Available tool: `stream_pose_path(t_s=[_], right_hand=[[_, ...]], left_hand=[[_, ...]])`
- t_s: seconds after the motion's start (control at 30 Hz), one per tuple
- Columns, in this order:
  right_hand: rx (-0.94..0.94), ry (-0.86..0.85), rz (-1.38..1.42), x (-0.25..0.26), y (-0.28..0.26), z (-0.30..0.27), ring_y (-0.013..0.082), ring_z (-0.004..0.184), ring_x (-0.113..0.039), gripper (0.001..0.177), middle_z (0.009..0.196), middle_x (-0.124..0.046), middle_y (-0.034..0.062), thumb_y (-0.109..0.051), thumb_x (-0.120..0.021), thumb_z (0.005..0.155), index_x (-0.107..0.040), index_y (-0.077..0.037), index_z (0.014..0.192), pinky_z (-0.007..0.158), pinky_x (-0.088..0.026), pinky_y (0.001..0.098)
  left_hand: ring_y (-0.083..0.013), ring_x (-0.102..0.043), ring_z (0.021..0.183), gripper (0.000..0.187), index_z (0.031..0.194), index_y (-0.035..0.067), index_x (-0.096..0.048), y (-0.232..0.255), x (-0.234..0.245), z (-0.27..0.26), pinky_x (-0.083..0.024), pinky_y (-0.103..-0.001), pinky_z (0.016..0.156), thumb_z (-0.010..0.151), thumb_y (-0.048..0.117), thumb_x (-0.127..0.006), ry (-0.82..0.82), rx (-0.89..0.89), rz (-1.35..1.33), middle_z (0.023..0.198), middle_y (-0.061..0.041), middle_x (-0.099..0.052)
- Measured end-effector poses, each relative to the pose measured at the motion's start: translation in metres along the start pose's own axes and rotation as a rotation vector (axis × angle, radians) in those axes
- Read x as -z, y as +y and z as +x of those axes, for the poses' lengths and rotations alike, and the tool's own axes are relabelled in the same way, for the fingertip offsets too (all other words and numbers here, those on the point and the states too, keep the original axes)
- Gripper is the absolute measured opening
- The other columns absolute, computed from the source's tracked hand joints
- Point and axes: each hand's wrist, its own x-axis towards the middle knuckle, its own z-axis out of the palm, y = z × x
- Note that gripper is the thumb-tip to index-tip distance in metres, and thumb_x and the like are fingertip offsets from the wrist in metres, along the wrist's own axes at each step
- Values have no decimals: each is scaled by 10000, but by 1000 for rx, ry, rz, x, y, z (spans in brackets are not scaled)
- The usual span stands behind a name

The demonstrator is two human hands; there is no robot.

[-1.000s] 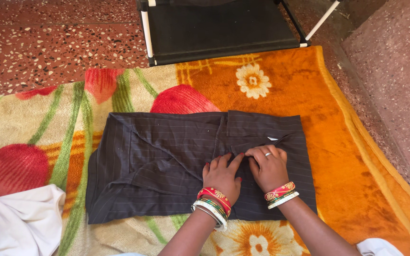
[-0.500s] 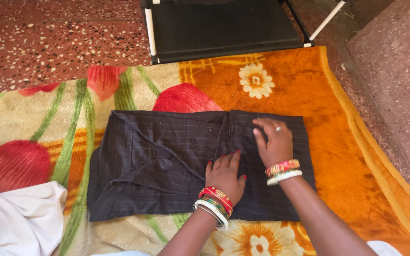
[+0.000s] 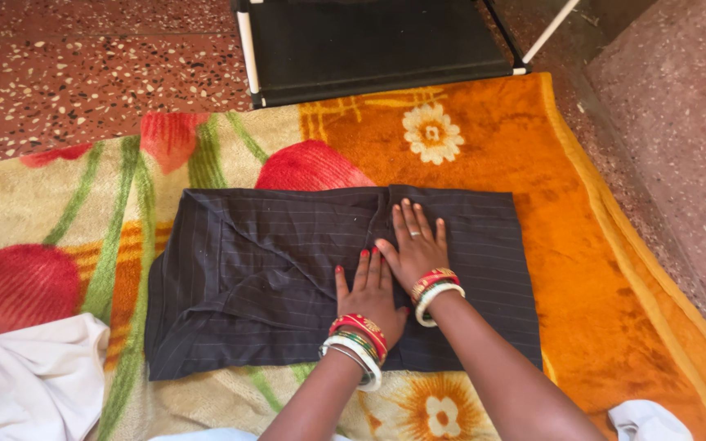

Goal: The person folds a dark pinstriped shirt on a floral rug, then places it on a nearby clothing rack. The person then picks up a beige shirt and begins buttoning it.

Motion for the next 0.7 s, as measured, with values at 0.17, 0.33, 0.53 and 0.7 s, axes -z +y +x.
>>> stream_pose_path(t_s=[0.17,0.33,0.53,0.7], right_hand=[[69,-6,302,5,9,5,298,1551,-206,685,1680,-262,106,-524,-341,1035,-307,-123,1590,1213,-140,586],[-107,353,115,18,72,-31,367,1561,-254,646,1683,-313,165,-452,-401,1070,-357,-81,1597,1214,-187,613],[-257,152,-41,2,110,-28,315,1551,-209,815,1665,-278,152,-632,-345,1007,-306,-58,1585,1230,-146,548],[-275,-49,-18,10,126,11,291,1561,-104,923,1686,-157,137,-738,-246,970,-190,-69,1603,1238,-102,501]], left_hand=[[-269,-7,1568,982,1596,36,-141,0,3,1,24,-639,1198,898,519,-634,11,16,41,1698,-117,-65],[-305,-50,1564,871,1611,173,-244,13,-18,-6,-2,-638,1190,919,575,-589,274,-253,-125,1708,-76,-134],[-292,-5,1559,922,1603,172,-192,7,-37,-2,-5,-596,1211,890,634,-552,107,-258,44,1693,-42,-96],[-298,-1,1554,944,1602,142,-179,5,-42,-1,-7,-579,1212,893,652,-539,102,-242,77,1693,-58,-86]])
